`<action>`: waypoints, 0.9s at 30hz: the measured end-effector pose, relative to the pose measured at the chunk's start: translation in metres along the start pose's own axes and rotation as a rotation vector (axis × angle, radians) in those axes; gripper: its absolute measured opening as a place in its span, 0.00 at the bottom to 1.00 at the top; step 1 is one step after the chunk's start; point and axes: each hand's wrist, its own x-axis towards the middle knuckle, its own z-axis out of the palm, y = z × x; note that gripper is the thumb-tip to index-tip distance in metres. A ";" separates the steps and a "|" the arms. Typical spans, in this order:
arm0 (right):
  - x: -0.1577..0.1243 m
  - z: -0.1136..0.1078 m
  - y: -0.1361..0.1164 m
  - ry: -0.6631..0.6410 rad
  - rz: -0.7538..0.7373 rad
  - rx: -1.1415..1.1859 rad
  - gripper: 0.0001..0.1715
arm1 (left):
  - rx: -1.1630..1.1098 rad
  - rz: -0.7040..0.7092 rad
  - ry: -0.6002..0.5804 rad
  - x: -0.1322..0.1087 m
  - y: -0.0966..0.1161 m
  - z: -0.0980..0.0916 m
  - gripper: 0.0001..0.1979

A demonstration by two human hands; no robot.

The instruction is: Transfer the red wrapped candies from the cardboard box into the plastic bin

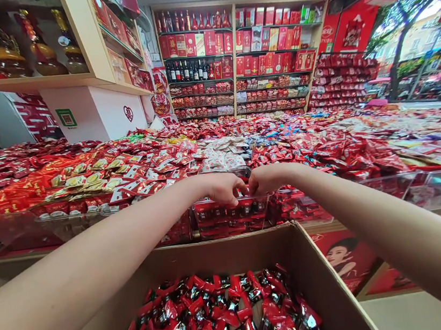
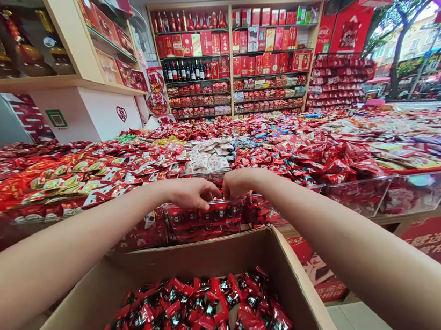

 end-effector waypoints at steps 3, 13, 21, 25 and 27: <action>0.001 0.001 0.000 -0.001 0.006 0.021 0.21 | -0.002 -0.003 0.055 -0.007 0.002 0.000 0.24; -0.040 0.021 -0.033 0.512 -0.078 0.073 0.13 | -0.024 0.200 0.557 -0.095 0.024 0.070 0.14; 0.003 0.159 -0.122 -0.414 -0.320 -0.258 0.23 | -0.100 -0.171 -0.214 -0.120 -0.040 0.247 0.40; 0.042 0.221 -0.118 -0.321 -0.197 -0.212 0.40 | -0.200 -0.300 -0.226 -0.118 -0.067 0.273 0.43; 0.049 0.243 -0.107 -0.297 -0.135 -0.136 0.35 | -0.229 -0.332 -0.298 -0.118 -0.071 0.275 0.38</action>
